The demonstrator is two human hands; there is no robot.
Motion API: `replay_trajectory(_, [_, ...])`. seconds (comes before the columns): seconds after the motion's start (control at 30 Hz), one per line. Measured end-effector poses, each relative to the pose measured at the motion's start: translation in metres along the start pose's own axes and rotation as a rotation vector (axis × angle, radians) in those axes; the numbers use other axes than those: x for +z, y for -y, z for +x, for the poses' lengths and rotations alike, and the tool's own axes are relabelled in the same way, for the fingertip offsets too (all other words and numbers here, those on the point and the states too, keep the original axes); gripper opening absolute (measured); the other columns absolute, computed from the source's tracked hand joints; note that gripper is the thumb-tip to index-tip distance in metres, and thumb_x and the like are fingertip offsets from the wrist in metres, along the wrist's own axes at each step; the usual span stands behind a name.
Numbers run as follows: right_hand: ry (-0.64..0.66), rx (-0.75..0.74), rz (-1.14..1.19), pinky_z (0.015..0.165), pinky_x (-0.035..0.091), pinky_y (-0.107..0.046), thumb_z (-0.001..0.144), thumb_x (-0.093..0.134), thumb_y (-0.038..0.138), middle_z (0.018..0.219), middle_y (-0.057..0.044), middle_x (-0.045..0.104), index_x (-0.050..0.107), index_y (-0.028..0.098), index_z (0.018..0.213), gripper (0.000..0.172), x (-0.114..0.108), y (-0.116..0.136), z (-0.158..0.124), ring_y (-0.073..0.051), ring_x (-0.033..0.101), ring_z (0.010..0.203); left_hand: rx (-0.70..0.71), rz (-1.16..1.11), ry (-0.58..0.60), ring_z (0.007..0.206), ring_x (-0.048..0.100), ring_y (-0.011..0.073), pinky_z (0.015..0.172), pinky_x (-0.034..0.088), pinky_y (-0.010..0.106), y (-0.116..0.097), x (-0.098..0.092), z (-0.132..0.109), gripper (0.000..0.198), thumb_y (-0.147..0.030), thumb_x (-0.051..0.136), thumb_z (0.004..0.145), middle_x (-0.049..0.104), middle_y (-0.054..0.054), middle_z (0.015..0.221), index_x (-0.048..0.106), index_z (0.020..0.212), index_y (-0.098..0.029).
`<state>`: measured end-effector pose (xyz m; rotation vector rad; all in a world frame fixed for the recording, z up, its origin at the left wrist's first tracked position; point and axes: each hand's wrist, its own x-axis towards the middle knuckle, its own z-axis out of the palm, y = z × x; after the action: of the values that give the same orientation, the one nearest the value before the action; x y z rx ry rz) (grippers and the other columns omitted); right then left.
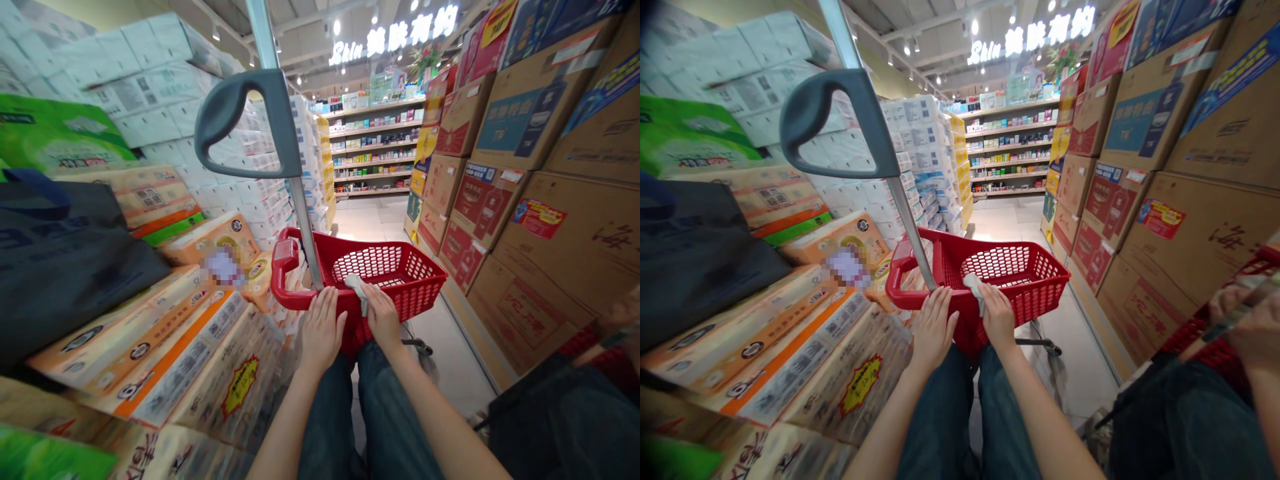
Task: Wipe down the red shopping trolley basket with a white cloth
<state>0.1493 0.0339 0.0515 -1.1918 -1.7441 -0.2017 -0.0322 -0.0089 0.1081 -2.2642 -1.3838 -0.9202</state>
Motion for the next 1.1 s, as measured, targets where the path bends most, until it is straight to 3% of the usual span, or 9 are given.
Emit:
replay_trajectory(0.17, [-0.015, 0.087, -0.116, 0.109, 0.039, -0.043, 0.092, 0.033, 0.01, 0.134, -0.007, 0.059, 0.054, 0.02, 0.133, 0.048, -0.016, -0.073, -0.013, -0.019, 0.051, 0.129, -0.003, -0.013, 0.0, 0.14, 0.036, 0.0234, 0.115, 0.033, 0.044, -0.002, 0.0, 0.0, 0.048, -0.029, 0.04, 0.1, 0.047, 0.01, 0.146, 0.036, 0.145, -0.014])
replay_trajectory(0.27, [-0.05, 0.14, -0.146, 0.108, 0.04, -0.044, 0.091, 0.034, 0.01, 0.131, -0.009, 0.062, 0.057, 0.018, 0.13, 0.046, -0.019, -0.082, -0.012, -0.021, 0.053, 0.127, -0.005, -0.023, -0.005, 0.14, 0.037, 0.0236, 0.115, 0.032, 0.044, -0.002, 0.0, 0.001, 0.048, -0.029, 0.039, 0.1, 0.047, 0.011, 0.146, 0.036, 0.145, -0.014])
replay_trajectory(0.37, [-0.093, 0.186, -0.156, 0.106, 0.042, -0.045, 0.088, 0.036, 0.008, 0.127, -0.011, 0.064, 0.059, 0.015, 0.128, 0.046, -0.013, -0.053, -0.006, -0.023, 0.055, 0.124, -0.007, -0.027, -0.01, 0.14, 0.037, 0.0244, 0.115, 0.032, 0.045, -0.002, 0.001, 0.0, 0.048, -0.029, 0.039, 0.1, 0.047, 0.011, 0.146, 0.036, 0.145, -0.014])
replay_trajectory(0.57, [-0.019, 0.042, -0.01, 0.106, 0.042, -0.039, 0.09, 0.037, 0.01, 0.135, -0.008, 0.059, 0.052, 0.019, 0.136, 0.05, 0.005, 0.048, 0.007, -0.02, 0.052, 0.127, -0.007, -0.021, -0.023, 0.139, 0.037, 0.0242, 0.114, 0.033, 0.045, -0.001, 0.003, 0.0, 0.046, -0.027, 0.04, 0.099, 0.048, 0.012, 0.145, 0.039, 0.142, -0.012])
replay_trajectory(0.67, [-0.004, -0.008, 0.005, 0.108, 0.04, -0.038, 0.092, 0.036, 0.011, 0.137, -0.007, 0.057, 0.049, 0.019, 0.139, 0.05, 0.007, 0.061, 0.007, -0.018, 0.05, 0.13, -0.007, -0.011, -0.013, 0.14, 0.037, 0.0236, 0.115, 0.033, 0.044, -0.001, 0.003, 0.0, 0.045, -0.028, 0.04, 0.099, 0.047, 0.012, 0.146, 0.04, 0.142, -0.012])
replay_trajectory(0.77, [0.0, -0.028, -0.036, 0.109, 0.037, -0.038, 0.092, 0.034, 0.009, 0.137, -0.007, 0.057, 0.048, 0.021, 0.14, 0.051, 0.005, 0.038, 0.002, -0.017, 0.049, 0.13, -0.01, -0.011, -0.007, 0.14, 0.037, 0.0228, 0.115, 0.034, 0.043, -0.002, 0.001, 0.001, 0.045, -0.028, 0.041, 0.099, 0.048, 0.011, 0.145, 0.041, 0.141, -0.012])
replay_trajectory(1.0, [-0.041, 0.054, -0.207, 0.108, 0.037, -0.039, 0.09, 0.032, 0.007, 0.137, -0.006, 0.057, 0.051, 0.021, 0.136, 0.052, -0.013, -0.063, -0.016, -0.018, 0.048, 0.132, -0.019, -0.023, -0.016, 0.14, 0.037, 0.0234, 0.114, 0.035, 0.045, -0.003, 0.0, 0.001, 0.045, -0.027, 0.04, 0.099, 0.049, 0.011, 0.145, 0.04, 0.142, -0.014])
replay_trajectory(1.1, [-0.089, 0.119, -0.251, 0.108, 0.037, -0.042, 0.088, 0.036, 0.008, 0.132, -0.007, 0.061, 0.056, 0.02, 0.131, 0.048, -0.014, -0.077, -0.015, -0.021, 0.052, 0.127, -0.019, -0.023, -0.002, 0.14, 0.037, 0.0236, 0.115, 0.034, 0.046, -0.003, 0.001, 0.001, 0.046, -0.028, 0.04, 0.099, 0.048, 0.011, 0.146, 0.039, 0.142, -0.013])
